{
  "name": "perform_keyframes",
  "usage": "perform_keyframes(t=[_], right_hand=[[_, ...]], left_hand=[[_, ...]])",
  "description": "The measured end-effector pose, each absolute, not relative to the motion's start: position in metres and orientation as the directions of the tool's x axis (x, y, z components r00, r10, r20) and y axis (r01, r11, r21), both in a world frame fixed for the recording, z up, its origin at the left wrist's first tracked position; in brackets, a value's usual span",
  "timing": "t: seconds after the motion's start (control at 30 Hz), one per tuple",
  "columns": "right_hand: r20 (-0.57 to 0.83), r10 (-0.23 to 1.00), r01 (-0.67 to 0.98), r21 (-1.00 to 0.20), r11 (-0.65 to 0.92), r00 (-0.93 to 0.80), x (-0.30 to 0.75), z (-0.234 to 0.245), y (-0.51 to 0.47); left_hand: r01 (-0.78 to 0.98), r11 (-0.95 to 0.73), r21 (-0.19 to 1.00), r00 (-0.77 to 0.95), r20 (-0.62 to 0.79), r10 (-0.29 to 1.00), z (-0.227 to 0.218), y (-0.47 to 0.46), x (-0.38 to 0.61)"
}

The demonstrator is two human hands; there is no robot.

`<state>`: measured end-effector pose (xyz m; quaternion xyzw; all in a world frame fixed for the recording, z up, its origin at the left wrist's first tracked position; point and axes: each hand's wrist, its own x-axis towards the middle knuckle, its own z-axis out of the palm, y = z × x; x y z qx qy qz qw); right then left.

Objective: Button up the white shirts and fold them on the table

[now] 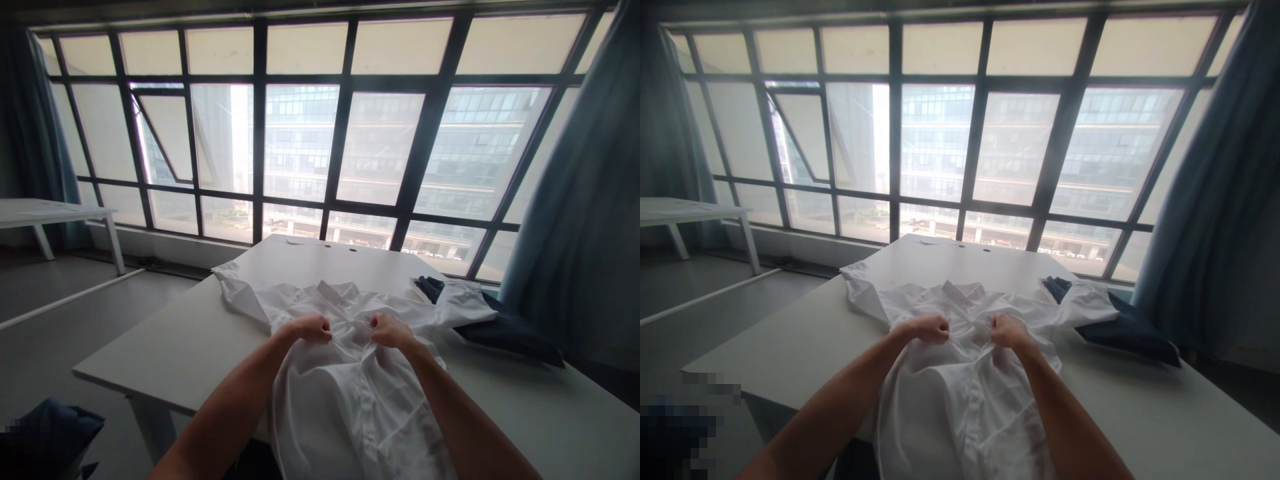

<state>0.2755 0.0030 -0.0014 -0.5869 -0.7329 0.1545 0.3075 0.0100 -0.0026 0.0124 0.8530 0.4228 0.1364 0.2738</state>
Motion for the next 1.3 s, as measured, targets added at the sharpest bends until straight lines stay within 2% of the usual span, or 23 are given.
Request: perform_keyframes(t=[0.07,0.13,0.2,0.33,0.43,0.5,0.57,0.67,0.8,0.9,1.0,1.13,1.3], right_hand=[[0.359,0.922,0.869,-0.4,0.291,-0.144,0.257,0.0,-0.003],[0.445,0.868,0.906,-0.237,0.351,-0.22,0.235,0.001,-0.008],[0.44,0.846,0.891,-0.186,0.415,-0.302,0.218,0.001,-0.011],[0.303,0.892,0.882,-0.232,0.41,-0.335,0.211,-0.003,-0.008],[0.268,0.922,0.905,-0.249,0.346,-0.279,0.218,-0.007,-0.005],[0.271,0.918,0.901,-0.248,0.356,-0.288,0.222,-0.009,-0.005],[0.295,0.906,0.877,-0.285,0.388,-0.305,0.226,-0.009,-0.005],[0.368,0.891,0.793,-0.44,0.42,-0.268,0.229,-0.008,-0.005],[0.431,0.882,0.591,-0.667,0.454,-0.192,0.229,-0.008,-0.004],[0.421,0.89,0.478,-0.754,0.45,-0.173,0.226,-0.01,-0.003],[0.39,0.905,0.446,-0.788,0.425,-0.173,0.225,-0.011,-0.003],[0.332,0.919,0.463,-0.794,0.394,-0.212,0.227,-0.012,-0.003],[0.378,0.897,0.593,-0.676,0.437,-0.23,0.229,-0.011,-0.003]], left_hand=[[0.648,-0.504,0.571,0.645,-0.06,0.762,0.017,-0.009,0.013],[0.649,-0.515,0.56,0.673,-0.105,0.732,0.023,-0.015,0.016],[0.654,-0.535,0.535,0.702,-0.167,0.692,0.03,-0.02,0.018],[0.677,-0.529,0.512,0.72,-0.307,0.623,0.039,-0.023,0.019],[0.69,-0.48,0.542,0.697,-0.316,0.644,0.033,-0.019,0.02],[0.693,-0.467,0.549,0.665,-0.235,0.709,0.024,-0.015,0.022],[0.7,-0.463,0.544,0.599,-0.094,0.795,0.014,-0.011,0.027],[0.725,-0.42,0.546,0.457,0.075,0.886,0.001,-0.006,0.037],[0.655,-0.4,0.641,0.368,0.192,0.91,-0.007,-0.001,0.046],[0.516,-0.43,0.741,0.352,0.275,0.895,-0.008,0.001,0.048],[0.422,-0.426,0.8,0.327,0.304,0.895,-0.01,0.005,0.047],[0.429,-0.426,0.796,0.293,0.323,0.9,-0.015,0.008,0.048],[0.479,-0.483,0.733,0.308,0.375,0.875,-0.018,0.008,0.052]])
